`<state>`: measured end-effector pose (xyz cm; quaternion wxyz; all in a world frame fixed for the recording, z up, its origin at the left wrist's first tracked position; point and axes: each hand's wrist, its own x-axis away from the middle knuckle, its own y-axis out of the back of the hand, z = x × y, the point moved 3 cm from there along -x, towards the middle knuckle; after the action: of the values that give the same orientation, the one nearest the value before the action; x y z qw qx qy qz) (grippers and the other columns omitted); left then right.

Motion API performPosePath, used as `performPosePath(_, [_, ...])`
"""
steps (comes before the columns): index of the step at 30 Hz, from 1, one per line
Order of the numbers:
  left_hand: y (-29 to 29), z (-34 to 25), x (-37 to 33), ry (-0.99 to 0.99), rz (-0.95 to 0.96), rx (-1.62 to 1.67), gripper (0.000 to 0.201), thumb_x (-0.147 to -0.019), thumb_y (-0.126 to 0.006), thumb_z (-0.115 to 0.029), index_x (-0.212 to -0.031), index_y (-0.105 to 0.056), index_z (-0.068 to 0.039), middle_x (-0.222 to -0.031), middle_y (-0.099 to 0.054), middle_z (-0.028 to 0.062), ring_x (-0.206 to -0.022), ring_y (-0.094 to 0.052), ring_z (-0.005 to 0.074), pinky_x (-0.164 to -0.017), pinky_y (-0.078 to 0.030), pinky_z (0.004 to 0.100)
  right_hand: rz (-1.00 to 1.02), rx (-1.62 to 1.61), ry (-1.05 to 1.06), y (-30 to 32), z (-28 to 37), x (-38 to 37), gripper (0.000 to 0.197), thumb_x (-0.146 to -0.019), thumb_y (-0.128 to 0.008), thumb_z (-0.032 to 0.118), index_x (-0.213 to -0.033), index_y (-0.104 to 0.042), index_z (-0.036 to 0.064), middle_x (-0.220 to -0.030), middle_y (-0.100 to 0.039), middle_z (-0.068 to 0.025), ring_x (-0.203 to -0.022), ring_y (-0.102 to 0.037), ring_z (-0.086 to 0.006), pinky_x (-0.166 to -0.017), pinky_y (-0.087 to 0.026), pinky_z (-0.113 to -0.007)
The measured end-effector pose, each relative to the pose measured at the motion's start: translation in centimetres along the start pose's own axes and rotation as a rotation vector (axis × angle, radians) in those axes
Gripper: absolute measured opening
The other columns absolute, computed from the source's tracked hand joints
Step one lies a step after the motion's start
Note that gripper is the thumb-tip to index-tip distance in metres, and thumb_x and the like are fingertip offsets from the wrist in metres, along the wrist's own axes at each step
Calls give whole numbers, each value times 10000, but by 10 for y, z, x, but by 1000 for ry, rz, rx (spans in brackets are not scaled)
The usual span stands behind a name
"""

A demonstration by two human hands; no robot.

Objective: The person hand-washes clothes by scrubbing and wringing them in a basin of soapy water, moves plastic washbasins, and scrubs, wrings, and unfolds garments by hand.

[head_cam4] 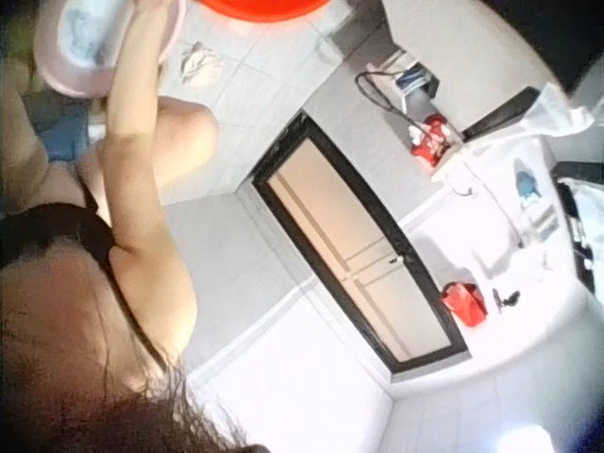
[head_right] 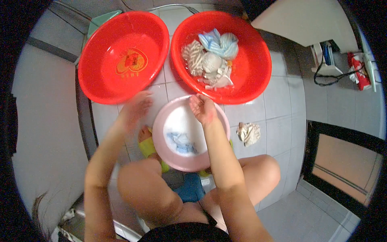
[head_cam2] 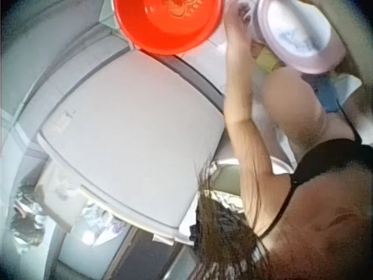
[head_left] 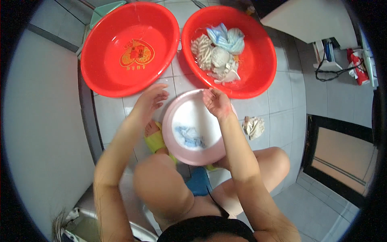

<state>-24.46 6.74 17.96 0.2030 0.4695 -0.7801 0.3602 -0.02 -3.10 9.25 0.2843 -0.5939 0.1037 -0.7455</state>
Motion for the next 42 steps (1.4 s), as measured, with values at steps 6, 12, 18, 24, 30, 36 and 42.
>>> performPosePath(6, [-62, 39, -30, -67, 566, -1171, 388, -861, -542, -323, -1169, -585, -90, -1096, -619, 84, -1009, -571, 215, -869, -442, 358, -293, -41, -61, 113, -44, 15, 136, -918, -411, 109, -831, -505, 63, -638, -531, -48, -548, -546, -156, -488, -485, -273])
performPosePath(12, [-60, 217, -87, 94, 238, -1553, 556, -812, -556, -341, -1321, -462, -139, -1273, -516, 179, -1183, -468, 348, -1003, -368, 437, -327, 85, -194, 172, -105, 28, 118, -878, -502, 177, -927, -500, 69, -711, -481, -61, -600, -471, -172, -514, -440, -335])
performPosePath(18, [-55, 287, -75, 103, -293, -1462, 769, -774, -610, -364, -1437, -273, -173, -1350, -398, 234, -1253, -371, 388, -1037, -306, 461, -528, 331, -211, 205, -93, 36, 165, -864, -528, 236, -931, -536, 85, -726, -516, -54, -581, -472, -165, -512, -407, -319])
performPosePath(24, [-65, 299, -31, 226, -165, -738, 746, -729, -655, -269, -1399, -352, -141, -1167, -566, 224, -1072, -553, 314, -899, -438, 391, -367, 177, -364, 139, -74, 106, 602, -841, -611, 427, -1286, -444, 57, -1249, -491, -141, -1122, -474, -248, -987, -356, -452])
performPosePath(30, [-153, 270, 18, -365, -102, -846, 555, -709, -691, -238, -1224, -541, -95, -1128, -594, 174, -1047, -567, 311, -868, -457, 409, 125, 29, -358, 202, -70, 53, 405, -858, -584, 430, -1128, -560, 129, -1072, -612, -105, -973, -588, -277, -845, -462, -445])
performPosePath(36, [-206, 178, 121, -789, 27, -1199, 312, -708, -703, -279, -931, -648, -67, -1039, -615, 132, -966, -568, 339, -817, -461, 426, 494, 245, -221, 149, -61, 77, 303, -911, -531, 304, -1109, -559, 77, -1007, -625, -112, -918, -615, -277, -808, -516, -425])
performPosePath(42, [-178, 128, 96, -1065, -198, -1201, 194, -789, -634, -303, -768, -674, -114, -743, -655, 111, -689, -630, 298, -616, -487, 393, 410, -53, -186, 67, -62, 153, 406, -962, -434, 355, -1166, -533, 18, -1061, -616, -130, -917, -620, -278, -826, -505, -433])
